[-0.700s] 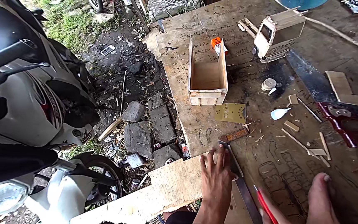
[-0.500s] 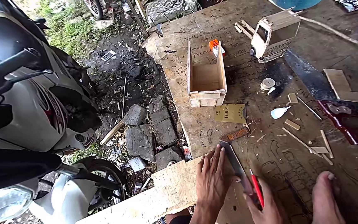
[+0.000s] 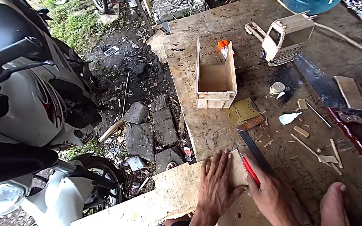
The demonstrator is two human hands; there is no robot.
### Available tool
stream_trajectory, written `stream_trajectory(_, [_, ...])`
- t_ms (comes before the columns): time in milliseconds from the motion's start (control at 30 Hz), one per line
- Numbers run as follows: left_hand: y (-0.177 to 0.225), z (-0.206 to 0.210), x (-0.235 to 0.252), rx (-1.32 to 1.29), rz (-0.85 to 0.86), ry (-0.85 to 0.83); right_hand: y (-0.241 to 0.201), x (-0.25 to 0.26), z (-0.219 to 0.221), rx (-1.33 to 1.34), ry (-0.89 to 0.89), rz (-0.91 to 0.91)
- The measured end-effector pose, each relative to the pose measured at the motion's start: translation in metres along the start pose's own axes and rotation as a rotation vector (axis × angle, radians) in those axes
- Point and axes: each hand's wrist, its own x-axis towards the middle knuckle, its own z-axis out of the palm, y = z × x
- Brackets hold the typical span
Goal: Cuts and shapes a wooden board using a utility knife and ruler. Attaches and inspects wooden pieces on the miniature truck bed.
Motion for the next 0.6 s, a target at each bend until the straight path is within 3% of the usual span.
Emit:
stream_trajectory(433, [-0.002, 0.002, 0.0, -0.029, 0.016, -0.029, 0.006, 0.013, 0.006, -0.042, 0.014, -0.066])
stream_trajectory(600, [-0.002, 0.002, 0.0, -0.039, 0.009, -0.024, -0.013, 0.015, -0.001, -0.182, -0.019, -0.052])
